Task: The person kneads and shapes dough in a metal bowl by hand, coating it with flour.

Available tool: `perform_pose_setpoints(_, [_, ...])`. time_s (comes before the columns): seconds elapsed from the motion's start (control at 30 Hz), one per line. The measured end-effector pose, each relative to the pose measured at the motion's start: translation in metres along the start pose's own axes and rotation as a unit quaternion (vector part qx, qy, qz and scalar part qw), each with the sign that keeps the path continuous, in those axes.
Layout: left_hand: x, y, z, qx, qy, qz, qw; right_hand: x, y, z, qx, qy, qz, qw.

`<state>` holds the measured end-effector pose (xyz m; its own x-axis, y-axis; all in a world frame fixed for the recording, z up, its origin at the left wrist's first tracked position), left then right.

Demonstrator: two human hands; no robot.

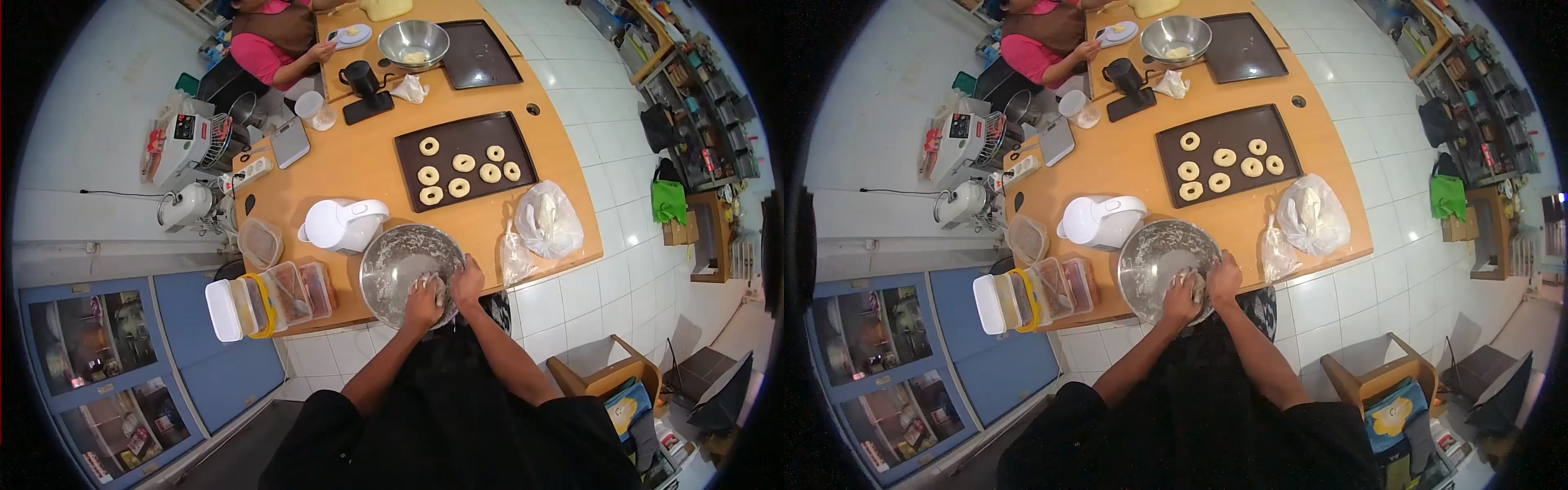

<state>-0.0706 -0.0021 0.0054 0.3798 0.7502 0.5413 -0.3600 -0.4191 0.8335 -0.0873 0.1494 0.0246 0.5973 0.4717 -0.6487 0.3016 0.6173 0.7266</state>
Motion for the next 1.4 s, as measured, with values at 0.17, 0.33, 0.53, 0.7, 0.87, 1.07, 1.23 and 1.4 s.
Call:
perform_pose_setpoints(0.17, [0.009,0.032,0.03,0.085,-0.063,0.034,0.994,-0.003,0.003,-0.001,0.007,0.035,-0.023,0.999])
perform_pose_setpoints(0.33, [-0.021,0.01,0.019,0.013,0.089,0.012,0.996,-0.002,-0.002,-0.002,-0.024,0.021,-0.008,0.999])
perform_pose_setpoints(0.53, [-0.017,0.011,-0.014,-0.061,0.182,-0.048,0.98,0.004,-0.002,0.0,-0.023,0.009,-0.008,1.0])
perform_pose_setpoints(0.7, [-0.015,0.002,-0.016,-0.024,0.175,-0.082,0.981,-0.003,-0.001,-0.001,-0.014,0.015,-0.015,1.0])
perform_pose_setpoints(0.87, [-0.023,-0.005,-0.028,0.0,0.163,-0.116,0.98,-0.003,0.0,0.0,-0.018,0.028,-0.018,0.999])
perform_pose_setpoints(1.07, [-0.043,-0.014,-0.04,0.046,0.168,-0.133,0.976,-0.001,0.0,0.0,-0.028,0.039,-0.023,0.999])
perform_pose_setpoints(1.23, [-0.047,-0.002,-0.064,0.043,0.196,-0.126,0.972,0.005,0.005,0.002,-0.022,0.015,-0.04,0.999])
perform_pose_setpoints(1.4, [-0.063,-0.005,-0.068,0.183,0.253,-0.126,0.942,0.008,0.006,0.005,-0.018,0.005,-0.054,0.998])
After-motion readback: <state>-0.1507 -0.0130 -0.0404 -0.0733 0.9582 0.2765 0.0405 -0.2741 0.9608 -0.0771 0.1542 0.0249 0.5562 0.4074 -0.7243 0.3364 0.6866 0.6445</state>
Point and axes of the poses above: each hand's wrist, its own z-axis away from the middle knuckle, its own y-axis out of the back of the hand, x = y × z, the point moved 8 cm from there along -z, towards the middle knuckle, and after that the axes turned 8 degrees about -y, right-handed, at the moved point
